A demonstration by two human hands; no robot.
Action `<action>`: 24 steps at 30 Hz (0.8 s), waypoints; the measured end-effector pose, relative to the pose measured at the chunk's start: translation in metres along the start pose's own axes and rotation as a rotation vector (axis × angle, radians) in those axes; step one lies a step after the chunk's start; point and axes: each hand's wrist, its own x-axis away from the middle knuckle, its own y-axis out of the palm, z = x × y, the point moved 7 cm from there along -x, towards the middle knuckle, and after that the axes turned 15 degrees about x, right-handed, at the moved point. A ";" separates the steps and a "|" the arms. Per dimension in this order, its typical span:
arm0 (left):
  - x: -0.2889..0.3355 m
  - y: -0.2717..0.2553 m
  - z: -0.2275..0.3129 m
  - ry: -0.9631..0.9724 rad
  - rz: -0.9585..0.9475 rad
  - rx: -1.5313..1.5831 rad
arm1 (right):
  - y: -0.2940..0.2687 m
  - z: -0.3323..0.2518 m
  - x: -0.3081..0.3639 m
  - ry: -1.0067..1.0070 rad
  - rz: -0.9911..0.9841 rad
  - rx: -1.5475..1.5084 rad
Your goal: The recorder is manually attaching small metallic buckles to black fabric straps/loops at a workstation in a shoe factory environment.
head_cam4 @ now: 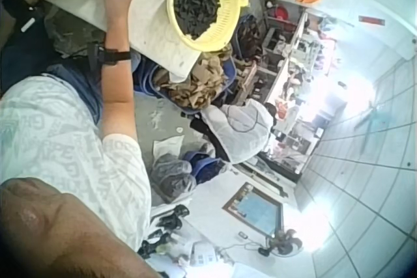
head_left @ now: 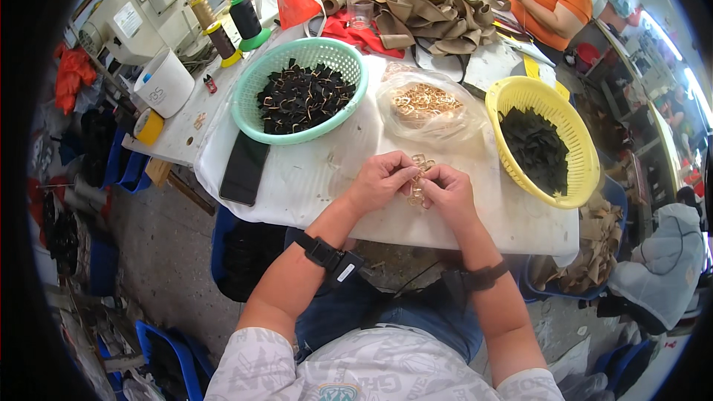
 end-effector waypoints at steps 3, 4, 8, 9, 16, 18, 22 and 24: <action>0.000 -0.001 0.001 -0.014 0.006 -0.017 | 0.001 -0.002 0.000 -0.004 -0.012 0.025; 0.000 -0.002 0.001 -0.018 0.006 -0.018 | 0.002 -0.002 0.000 0.000 -0.016 0.014; -0.001 0.000 -0.001 -0.032 0.000 -0.033 | 0.001 0.000 0.000 -0.012 -0.021 -0.029; -0.001 0.000 -0.002 -0.037 -0.006 -0.044 | 0.000 0.001 0.001 -0.020 -0.020 -0.038; -0.001 0.003 -0.005 -0.069 -0.060 -0.052 | -0.002 -0.002 0.003 -0.052 0.025 0.003; -0.003 0.001 -0.008 -0.076 -0.045 -0.038 | -0.002 0.003 0.003 -0.070 0.010 0.092; -0.002 0.003 -0.005 -0.129 0.004 0.009 | -0.005 0.003 0.005 -0.095 0.047 0.136; -0.002 0.002 -0.006 -0.122 -0.010 0.067 | -0.013 0.004 0.005 -0.028 0.140 0.095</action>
